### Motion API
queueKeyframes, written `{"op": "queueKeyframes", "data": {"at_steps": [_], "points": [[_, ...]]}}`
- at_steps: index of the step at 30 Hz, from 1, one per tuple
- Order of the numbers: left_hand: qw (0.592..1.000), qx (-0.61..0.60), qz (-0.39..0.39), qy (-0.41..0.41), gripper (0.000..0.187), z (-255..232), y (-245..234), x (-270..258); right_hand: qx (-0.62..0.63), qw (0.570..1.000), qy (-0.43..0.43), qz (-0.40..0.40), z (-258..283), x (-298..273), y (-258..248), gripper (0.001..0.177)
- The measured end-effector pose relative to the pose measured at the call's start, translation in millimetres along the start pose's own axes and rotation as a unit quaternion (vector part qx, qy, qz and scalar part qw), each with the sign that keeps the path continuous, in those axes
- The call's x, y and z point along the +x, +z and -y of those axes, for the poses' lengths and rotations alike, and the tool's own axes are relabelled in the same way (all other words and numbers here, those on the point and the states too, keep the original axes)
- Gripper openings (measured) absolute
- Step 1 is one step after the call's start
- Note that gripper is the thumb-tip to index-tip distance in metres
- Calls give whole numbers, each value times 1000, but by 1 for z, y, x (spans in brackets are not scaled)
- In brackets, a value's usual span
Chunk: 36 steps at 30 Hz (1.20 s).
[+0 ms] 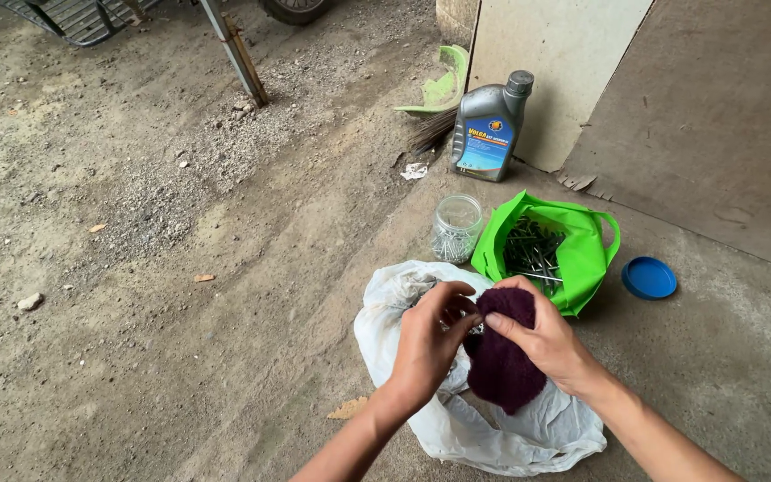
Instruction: The person repeatedly picks up individual nails from a white bag and wipes them with a maroon cloth. The cleaned nails are placed into a green bag. A bottle of motor oil and a glass jar are visible nearby.
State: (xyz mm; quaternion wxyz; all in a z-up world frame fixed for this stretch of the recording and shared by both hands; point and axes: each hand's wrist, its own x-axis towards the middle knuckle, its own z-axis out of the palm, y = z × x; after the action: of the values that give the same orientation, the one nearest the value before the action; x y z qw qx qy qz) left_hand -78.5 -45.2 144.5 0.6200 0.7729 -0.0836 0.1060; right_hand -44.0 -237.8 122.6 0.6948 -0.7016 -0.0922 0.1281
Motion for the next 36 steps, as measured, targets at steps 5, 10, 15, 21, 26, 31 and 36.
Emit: {"op": "queueKeyframes", "data": {"at_steps": [5, 10, 15, 21, 26, 31, 36], "points": [[985, -113, -56, -115, 16, 15, 26, -6, 63, 994, 15, -84, -7, -7, 16, 28], [970, -164, -60, -167, 15, 23, 28, -13, 23, 996, 21, -81, -7, -15, 12, 27], [936, -249, -33, -248, 13, 21, 19, 5, 58, 987, -41, -141, 22, -7, -14, 27], [942, -246, 64, -219, 16, 13, 22, 14, -198, 965, -170, -28, 48, -3, -12, 37], [949, -230, 106, -187, 16, -8, 17, 6, -319, 925, -200, -63, 49, -3, 4, 38], [995, -4, 55, -88, 17, -25, 10, 3, -340, 912, -221, -70, 50, -9, 11, 36], [988, -72, 28, -134, 20, -28, 11, 10, -305, 908, -218, -186, 59, -9, 10, 34]]}}
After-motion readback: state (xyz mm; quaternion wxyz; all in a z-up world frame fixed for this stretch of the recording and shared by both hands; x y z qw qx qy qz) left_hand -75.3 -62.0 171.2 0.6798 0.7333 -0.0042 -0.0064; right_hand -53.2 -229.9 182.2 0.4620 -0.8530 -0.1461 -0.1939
